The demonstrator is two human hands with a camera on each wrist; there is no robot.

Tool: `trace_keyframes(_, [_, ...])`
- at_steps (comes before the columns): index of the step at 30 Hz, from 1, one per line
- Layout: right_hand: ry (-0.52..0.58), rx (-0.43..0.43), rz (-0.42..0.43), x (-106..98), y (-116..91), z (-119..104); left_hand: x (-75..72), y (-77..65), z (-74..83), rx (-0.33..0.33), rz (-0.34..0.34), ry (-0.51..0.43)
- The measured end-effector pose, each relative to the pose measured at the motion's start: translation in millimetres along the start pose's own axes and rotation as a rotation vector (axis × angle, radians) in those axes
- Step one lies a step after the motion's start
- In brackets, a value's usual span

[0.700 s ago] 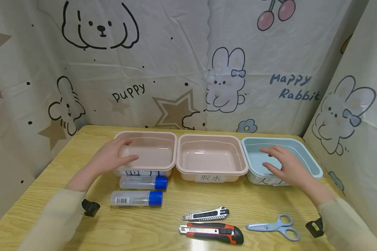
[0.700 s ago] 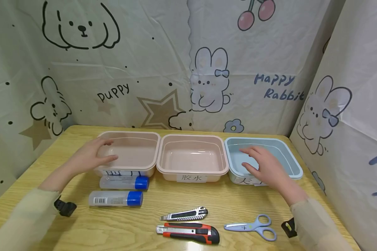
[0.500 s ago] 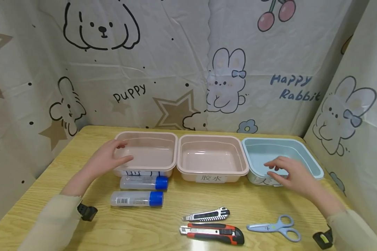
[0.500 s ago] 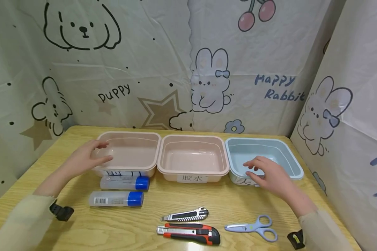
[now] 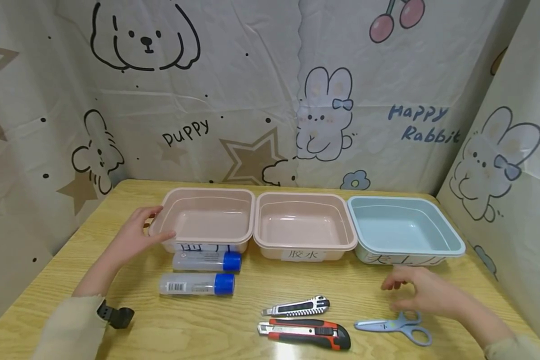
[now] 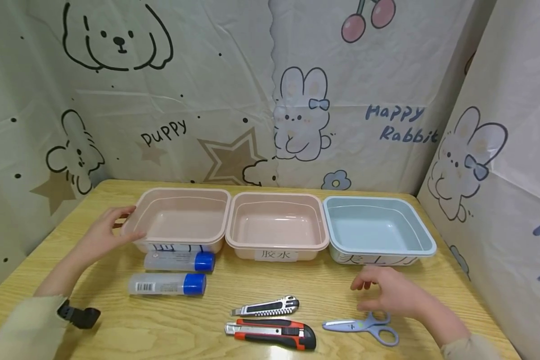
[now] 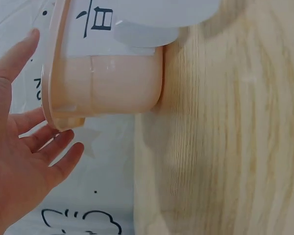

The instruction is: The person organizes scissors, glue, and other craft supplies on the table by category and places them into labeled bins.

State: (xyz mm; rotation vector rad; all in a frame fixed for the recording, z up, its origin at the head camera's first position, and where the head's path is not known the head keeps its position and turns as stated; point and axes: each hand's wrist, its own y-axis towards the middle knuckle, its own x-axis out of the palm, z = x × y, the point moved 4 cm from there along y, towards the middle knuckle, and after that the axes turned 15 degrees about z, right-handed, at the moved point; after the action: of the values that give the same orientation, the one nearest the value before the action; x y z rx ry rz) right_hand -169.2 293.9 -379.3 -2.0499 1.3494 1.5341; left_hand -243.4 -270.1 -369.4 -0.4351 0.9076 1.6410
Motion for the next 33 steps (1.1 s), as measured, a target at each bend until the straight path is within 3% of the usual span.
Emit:
trace_keyframes(5, [0.046,0.098,-0.164,13.1,-9.6,2.3,-0.3,-6.5,-4.5,-0.038,-0.020,-0.026])
trace_keyframes(10, [0.080,0.119,-0.238,20.9,-15.1,5.2,0.8,-8.9,-8.2,-0.050,-0.038,-0.017])
trace_keyframes(18, [0.101,0.008,-0.179,24.5,-15.2,6.7,5.7,-11.9,-11.9,-0.100,-0.047,-0.053])
trace_keyframes(24, [0.115,0.006,-0.172,23.9,-10.6,7.4,7.2,-11.2,-14.7,-0.133,-0.061,-0.105])
trace_keyframes(28, [0.127,-0.032,-0.127,20.2,0.3,1.8,6.8,-11.7,-14.9,-0.138,-0.079,-0.116])
trace_keyframes(33, [0.064,-0.057,-0.052,13.3,23.1,-10.4,6.4,-12.3,-15.7,-0.131,-0.088,-0.144])
